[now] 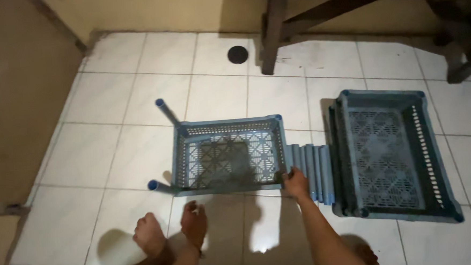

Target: The person sits on a tiled floor and assembles a blue plastic basket by inserting cylindrical legs into the basket's corner sockets. The person repeatedly picks up legs, aligns them with the basket, and pushes them into place, occasionally adjusting the basket's orientation.

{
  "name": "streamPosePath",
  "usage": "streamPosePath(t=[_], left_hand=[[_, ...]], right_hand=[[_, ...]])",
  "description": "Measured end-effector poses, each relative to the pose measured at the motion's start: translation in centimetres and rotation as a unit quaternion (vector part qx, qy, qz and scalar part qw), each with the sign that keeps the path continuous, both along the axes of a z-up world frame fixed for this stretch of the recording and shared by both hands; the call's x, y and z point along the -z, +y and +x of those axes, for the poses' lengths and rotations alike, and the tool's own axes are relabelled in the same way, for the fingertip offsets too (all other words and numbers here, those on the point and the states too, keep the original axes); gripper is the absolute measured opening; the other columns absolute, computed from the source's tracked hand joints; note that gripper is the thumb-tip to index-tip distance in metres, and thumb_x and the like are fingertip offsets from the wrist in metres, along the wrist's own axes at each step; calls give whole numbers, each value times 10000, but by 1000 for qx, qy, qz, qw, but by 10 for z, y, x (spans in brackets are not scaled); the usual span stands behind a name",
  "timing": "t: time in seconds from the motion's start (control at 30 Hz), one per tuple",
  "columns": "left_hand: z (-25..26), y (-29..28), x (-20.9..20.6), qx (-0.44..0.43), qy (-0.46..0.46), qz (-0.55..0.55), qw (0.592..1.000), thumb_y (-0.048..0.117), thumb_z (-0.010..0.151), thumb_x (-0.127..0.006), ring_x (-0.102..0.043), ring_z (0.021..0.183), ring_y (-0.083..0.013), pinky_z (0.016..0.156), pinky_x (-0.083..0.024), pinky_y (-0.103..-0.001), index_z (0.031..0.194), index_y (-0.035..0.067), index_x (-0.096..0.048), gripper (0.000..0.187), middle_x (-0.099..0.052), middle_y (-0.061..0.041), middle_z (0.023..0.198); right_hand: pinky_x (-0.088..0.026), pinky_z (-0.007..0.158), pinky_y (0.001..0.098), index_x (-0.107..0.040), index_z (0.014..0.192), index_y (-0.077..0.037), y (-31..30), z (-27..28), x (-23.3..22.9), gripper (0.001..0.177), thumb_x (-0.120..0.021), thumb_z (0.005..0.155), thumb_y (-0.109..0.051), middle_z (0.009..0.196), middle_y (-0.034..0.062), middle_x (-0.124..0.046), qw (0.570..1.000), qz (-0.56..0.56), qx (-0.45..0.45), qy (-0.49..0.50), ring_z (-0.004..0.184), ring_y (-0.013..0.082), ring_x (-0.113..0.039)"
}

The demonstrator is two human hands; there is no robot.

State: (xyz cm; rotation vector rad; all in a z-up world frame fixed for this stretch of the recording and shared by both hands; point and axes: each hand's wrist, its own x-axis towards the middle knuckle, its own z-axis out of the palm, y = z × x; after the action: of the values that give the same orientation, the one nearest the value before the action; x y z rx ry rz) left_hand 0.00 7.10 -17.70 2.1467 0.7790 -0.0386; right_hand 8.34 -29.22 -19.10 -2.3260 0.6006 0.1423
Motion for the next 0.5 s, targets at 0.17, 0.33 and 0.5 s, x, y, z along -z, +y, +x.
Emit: streamPosePath(t=[0.17, 0.33, 0.5], left_hand=[[21, 49, -24, -43, -173, 172, 969, 346, 896, -783, -477, 1298, -477, 1126, -376, -493, 1438, -152, -395, 832, -485, -352, 1399], [44, 53, -80, -37, -323, 101, 940, 265, 933, -707, -569, 1157, -460, 985, -449, -482, 1420, -74, -463, 642, -574, -324, 1301], [38, 47, -108, -38, -276, -24, 960, 168, 959, -642, -697, 862, -385, 764, -533, -466, 1171, 33, -590, 257, -718, -206, 986]], right_hand=[[-471, 973, 516, -607, 1260, 7, 26, -10, -27, 556, -737, 880, -379, 1179, 256, -647, 981, -86, 68, -159, 1127, 450, -597], [-464, 964, 521, -592, 1209, 20, 71, -26, -32, 556, -738, 888, -410, 1142, 240, -635, 978, -99, 91, -162, 1111, 431, -586], [-540, 837, 415, -611, 1077, -27, 111, -41, -15, 493, -765, 869, -447, 991, 147, -711, 987, 138, 4, -87, 914, 272, -678]])
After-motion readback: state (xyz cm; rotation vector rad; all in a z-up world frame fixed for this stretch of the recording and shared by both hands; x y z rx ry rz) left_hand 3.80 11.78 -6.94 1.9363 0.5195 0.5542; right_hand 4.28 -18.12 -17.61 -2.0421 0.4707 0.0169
